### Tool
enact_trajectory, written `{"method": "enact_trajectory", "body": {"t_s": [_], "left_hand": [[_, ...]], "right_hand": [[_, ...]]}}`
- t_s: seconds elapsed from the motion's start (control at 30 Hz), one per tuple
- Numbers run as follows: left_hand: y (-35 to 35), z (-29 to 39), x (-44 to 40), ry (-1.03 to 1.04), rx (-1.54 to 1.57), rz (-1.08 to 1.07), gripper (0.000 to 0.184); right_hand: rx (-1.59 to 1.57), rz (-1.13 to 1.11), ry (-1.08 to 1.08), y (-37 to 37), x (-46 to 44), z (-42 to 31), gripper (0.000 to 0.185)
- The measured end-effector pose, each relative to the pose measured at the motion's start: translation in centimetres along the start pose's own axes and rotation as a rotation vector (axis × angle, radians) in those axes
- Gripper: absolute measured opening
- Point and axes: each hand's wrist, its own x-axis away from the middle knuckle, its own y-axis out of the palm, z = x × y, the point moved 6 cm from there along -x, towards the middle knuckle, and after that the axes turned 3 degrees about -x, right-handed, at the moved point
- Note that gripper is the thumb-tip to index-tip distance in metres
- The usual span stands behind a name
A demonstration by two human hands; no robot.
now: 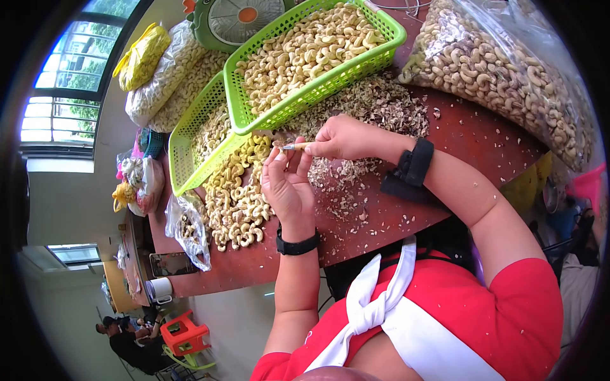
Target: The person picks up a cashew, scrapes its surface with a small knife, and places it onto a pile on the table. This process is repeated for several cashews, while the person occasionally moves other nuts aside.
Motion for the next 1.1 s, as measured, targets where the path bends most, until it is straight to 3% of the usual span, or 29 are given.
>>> {"method": "enact_trajectory", "body": {"t_s": [0.73,1.1], "left_hand": [[-0.9,-1.1,-0.4,-0.068,0.108,0.021,0.014],[-0.4,-0.9,-0.5,-0.048,0.018,0.016,0.015]], "right_hand": [[0.036,0.058,-0.006,-0.1,-0.1,0.6,0.03],[0.046,0.072,-0.021,-0.3,0.4,-0.1,0.033]]}}
